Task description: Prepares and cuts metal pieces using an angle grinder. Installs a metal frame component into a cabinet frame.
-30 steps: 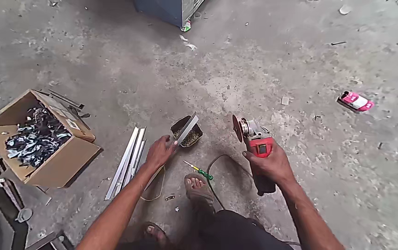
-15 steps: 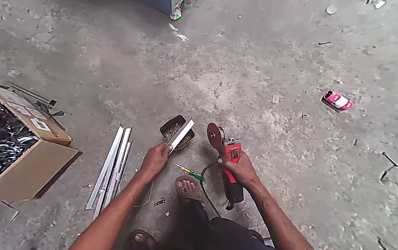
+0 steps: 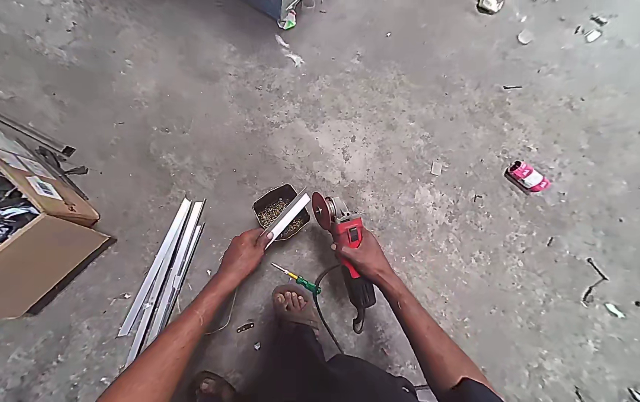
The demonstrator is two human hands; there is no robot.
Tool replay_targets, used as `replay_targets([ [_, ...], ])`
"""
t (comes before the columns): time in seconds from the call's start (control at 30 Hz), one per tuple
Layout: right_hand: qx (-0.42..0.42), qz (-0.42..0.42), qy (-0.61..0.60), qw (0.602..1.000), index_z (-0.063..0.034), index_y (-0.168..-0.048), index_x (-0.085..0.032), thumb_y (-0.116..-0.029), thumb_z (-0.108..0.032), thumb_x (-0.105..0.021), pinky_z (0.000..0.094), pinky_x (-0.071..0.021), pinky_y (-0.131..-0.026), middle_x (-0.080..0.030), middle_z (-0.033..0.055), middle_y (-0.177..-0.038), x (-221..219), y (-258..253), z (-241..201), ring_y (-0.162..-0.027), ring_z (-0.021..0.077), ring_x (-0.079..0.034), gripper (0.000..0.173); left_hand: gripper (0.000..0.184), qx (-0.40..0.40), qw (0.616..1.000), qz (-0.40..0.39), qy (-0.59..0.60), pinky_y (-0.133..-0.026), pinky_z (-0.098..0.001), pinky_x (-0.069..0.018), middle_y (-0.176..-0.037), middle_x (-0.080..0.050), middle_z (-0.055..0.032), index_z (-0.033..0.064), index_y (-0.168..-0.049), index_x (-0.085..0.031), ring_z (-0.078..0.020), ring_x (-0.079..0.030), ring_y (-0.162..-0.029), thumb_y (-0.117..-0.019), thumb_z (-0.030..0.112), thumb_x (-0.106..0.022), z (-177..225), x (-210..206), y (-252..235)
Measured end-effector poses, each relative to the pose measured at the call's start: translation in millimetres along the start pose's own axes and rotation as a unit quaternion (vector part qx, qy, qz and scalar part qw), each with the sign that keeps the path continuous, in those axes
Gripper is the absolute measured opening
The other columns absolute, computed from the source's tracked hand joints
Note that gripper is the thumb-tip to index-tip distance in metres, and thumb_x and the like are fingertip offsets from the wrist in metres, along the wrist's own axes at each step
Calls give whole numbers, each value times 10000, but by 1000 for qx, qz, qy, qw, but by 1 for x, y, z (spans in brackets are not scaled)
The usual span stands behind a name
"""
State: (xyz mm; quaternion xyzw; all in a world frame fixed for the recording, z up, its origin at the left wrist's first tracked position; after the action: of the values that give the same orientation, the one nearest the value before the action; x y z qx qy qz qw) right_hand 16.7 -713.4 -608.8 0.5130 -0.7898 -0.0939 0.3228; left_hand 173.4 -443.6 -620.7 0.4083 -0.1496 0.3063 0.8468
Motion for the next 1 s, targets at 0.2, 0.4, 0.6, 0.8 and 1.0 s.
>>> replay_targets([
  [0.2, 18, -7, -10, 1000, -79, -1221, -612, -703, -422, -859, 384, -640, -760, -734, 19, -955, -3, -1, -5, -824, 131, -729, 668, 453, 0, 1000, 2, 13, -623, -477, -546, -737, -628, -63, 108, -1003, -664, -219, -627, -630, -1066, 499, -446, 1, 0, 1],
  [0.4, 15, -6, -2, 1000, -81, -1221, -614, -702, -432, -856, 388, -640, -759, -736, 18, -952, -4, -4, -3, -820, 132, -731, 672, 455, -1, 1000, -4, 21, -589, -446, -547, -714, -630, -56, 107, -1004, -661, -205, -624, -592, -1068, 500, -443, 2, 0, 2],
  [0.6, 11, -2, 14, 1000, -86, -1221, -617, -698, -453, -850, 391, -632, -768, -733, 12, -951, -2, -4, -6, -826, 124, -725, 680, 458, 1, 1000, -7, 20, -588, -440, -554, -715, -632, -51, 110, -1000, -661, -202, -626, -588, -1068, 505, -441, 1, -1, 2],
  [0.8, 15, -3, 8, 1000, -83, -1224, -614, -706, -448, -851, 395, -636, -759, -733, 13, -947, -3, -5, -5, -818, 133, -729, 677, 470, 0, 1000, -9, 22, -586, -440, -551, -723, -631, -56, 105, -999, -656, -202, -628, -595, -1068, 515, -436, 1, -1, 1],
  [1.0, 15, -5, 8, 1000, -87, -1217, -617, -705, -435, -851, 395, -637, -758, -737, 17, -948, -3, -5, -6, -817, 133, -730, 662, 465, 4, 1000, -14, 26, -570, -421, -546, -708, -629, -46, 107, -996, -657, -187, -618, -575, -1070, 509, -437, 2, 0, 2],
])
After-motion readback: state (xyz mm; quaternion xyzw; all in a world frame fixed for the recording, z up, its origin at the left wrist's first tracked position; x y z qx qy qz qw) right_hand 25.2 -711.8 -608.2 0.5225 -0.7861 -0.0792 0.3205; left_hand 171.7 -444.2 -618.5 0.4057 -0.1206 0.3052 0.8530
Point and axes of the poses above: each hand's wrist, its own y-axis away from the middle knuckle, its own x-axis out of the back of the hand, z = x × y, the point moved 9 cm from there along -y, towards the middle knuckle
